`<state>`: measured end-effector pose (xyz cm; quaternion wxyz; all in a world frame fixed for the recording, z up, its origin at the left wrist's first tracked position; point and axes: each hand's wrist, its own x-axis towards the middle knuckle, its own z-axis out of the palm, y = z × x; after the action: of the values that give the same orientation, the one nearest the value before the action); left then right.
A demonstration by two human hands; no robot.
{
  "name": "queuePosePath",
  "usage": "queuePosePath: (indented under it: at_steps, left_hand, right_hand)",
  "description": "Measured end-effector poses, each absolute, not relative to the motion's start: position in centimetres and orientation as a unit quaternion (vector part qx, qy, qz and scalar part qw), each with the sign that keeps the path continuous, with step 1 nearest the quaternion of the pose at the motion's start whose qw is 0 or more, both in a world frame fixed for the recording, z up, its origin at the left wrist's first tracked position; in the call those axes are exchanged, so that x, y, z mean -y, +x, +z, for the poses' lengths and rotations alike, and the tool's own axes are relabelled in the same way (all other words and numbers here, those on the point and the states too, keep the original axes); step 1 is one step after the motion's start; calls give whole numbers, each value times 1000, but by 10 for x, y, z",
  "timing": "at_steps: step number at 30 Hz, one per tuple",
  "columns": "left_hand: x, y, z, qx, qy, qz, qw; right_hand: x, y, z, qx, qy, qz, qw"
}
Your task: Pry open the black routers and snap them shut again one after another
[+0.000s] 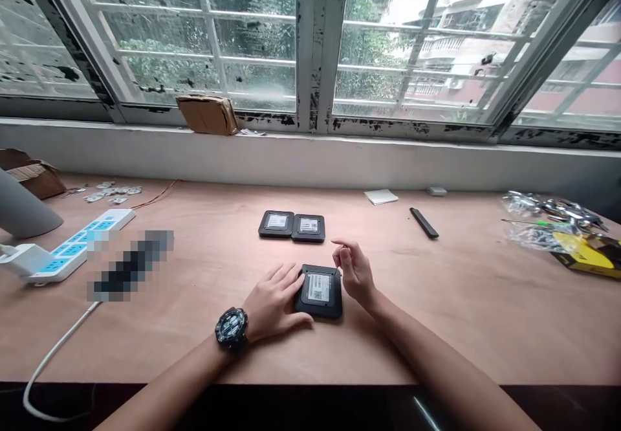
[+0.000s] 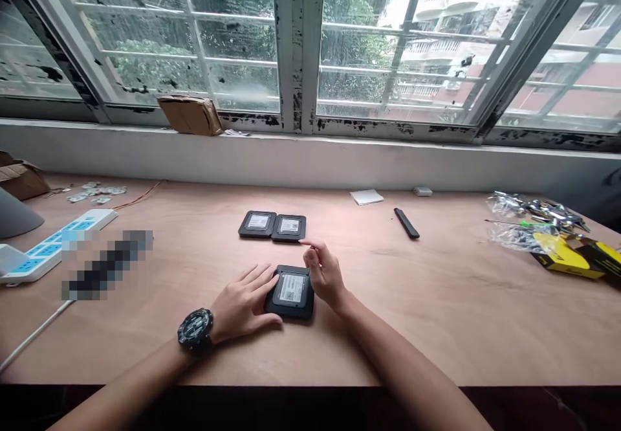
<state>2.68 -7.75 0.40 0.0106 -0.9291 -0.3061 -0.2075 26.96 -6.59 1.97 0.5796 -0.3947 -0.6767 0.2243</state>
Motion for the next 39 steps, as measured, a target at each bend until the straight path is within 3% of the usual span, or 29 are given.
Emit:
queuePosePath:
  at_steps: [12, 18, 24, 30, 39]
  left_hand:
    - [83, 27, 8, 289, -925, -247, 23]
    - [80, 23, 11, 280, -928, -245, -5]
    - [64, 7, 9, 350, -901, -254, -35]
    - [57, -3, -3, 390, -898, -193, -68]
    - [57, -5, -8, 384, -897, -190, -105]
  right_hand:
    - [66, 272, 26, 688, -422, 238, 540]
    - [63, 275, 36, 605, -376, 400, 577]
    - [60, 277, 41, 661, -385, 347, 542]
    - [53, 248, 42, 597, -386, 317, 628]
    - [46, 221, 29, 639, -387, 290, 598]
